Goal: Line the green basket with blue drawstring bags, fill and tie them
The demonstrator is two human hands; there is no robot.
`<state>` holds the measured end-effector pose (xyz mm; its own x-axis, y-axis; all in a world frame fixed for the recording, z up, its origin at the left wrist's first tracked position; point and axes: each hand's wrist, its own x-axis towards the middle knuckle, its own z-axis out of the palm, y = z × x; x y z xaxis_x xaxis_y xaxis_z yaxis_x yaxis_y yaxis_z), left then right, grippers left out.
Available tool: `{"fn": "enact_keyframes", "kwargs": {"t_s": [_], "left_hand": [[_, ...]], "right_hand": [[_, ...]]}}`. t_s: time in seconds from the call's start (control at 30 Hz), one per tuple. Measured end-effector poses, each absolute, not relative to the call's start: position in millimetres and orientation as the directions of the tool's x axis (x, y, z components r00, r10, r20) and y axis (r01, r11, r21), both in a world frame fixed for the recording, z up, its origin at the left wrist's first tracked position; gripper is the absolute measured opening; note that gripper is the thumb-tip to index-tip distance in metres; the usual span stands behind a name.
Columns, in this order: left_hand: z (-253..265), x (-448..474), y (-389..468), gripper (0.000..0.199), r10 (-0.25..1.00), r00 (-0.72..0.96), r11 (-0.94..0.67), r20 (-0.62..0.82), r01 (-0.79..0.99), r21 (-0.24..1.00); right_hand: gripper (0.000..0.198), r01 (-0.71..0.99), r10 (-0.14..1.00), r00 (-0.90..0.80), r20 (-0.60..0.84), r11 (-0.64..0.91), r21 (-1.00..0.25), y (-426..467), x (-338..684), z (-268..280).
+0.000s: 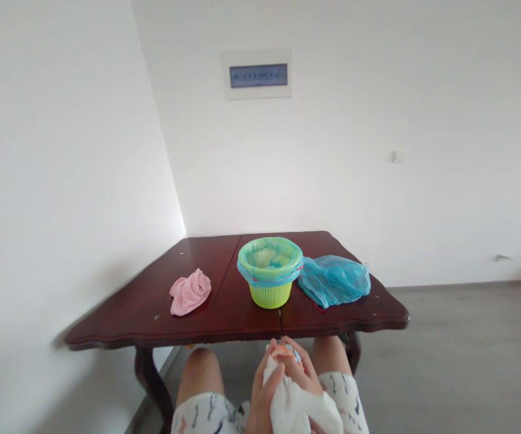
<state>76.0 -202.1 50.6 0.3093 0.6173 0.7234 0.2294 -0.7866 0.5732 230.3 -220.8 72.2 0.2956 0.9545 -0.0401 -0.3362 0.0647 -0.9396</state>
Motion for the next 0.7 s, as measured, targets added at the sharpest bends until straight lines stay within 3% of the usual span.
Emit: {"fn": "enact_keyframes", "kwargs": {"t_s": [0.07,0.13,0.27,0.33,0.4,0.47,0.57,0.63,0.7], "left_hand": [[71.4,59.2,-203.7,0.063,0.495,0.392,-0.869,0.776,0.23,0.438],[111.3,46.9,-196.5,0.064,0.377,0.48,-0.925,0.792,0.237,0.296],[216.3,47.0,-144.0,0.064,0.304,0.326,-0.906,0.895,0.391,0.166],[261.1,56.6,-102.3,0.069,0.239,0.23,-0.891,0.943,0.437,0.119],[291.9,67.3,-58.0,0.076,0.273,0.267,-0.857,0.924,0.504,0.107],[307.9,74.1,-18.9,0.086,0.427,0.417,-0.783,0.802,0.614,0.098],[308.3,71.2,18.1,0.085,0.641,0.66,-0.728,0.392,0.684,0.041],[297.5,62.1,27.5,0.083,0.646,0.743,-0.761,0.174,0.646,0.063],[280.9,51.7,30.2,0.092,0.607,0.78,-0.794,0.15,0.6,0.094]], "right_hand": [[0.094,-0.416,0.995,0.1,-0.021,0.023,-0.909,-220.7,237.8,96.4],[0.086,-0.467,0.996,-0.001,0.09,0.079,-0.881,-222.3,247.2,119.8],[0.09,-0.38,0.965,0.161,0.207,0.254,-0.889,-223.5,260.1,131.8],[0.088,-0.303,0.963,0.215,0.164,0.225,-0.926,-224.6,261.0,119.9],[0.084,-0.275,0.981,0.162,0.109,0.151,-0.949,-228.8,259.2,103.3],[0.081,-0.258,0.996,0.061,0.064,0.077,-0.963,-235.9,257.8,86.3],[0.076,-0.19,0.999,0.022,0.041,0.044,-0.981,-245.7,263.4,62.3],[0.073,-0.145,0.993,0.106,0.052,0.068,-0.987,-246.7,274.0,48.2],[0.073,-0.123,0.974,0.218,0.063,0.091,-0.988,-241.5,288.2,38.3]]}}
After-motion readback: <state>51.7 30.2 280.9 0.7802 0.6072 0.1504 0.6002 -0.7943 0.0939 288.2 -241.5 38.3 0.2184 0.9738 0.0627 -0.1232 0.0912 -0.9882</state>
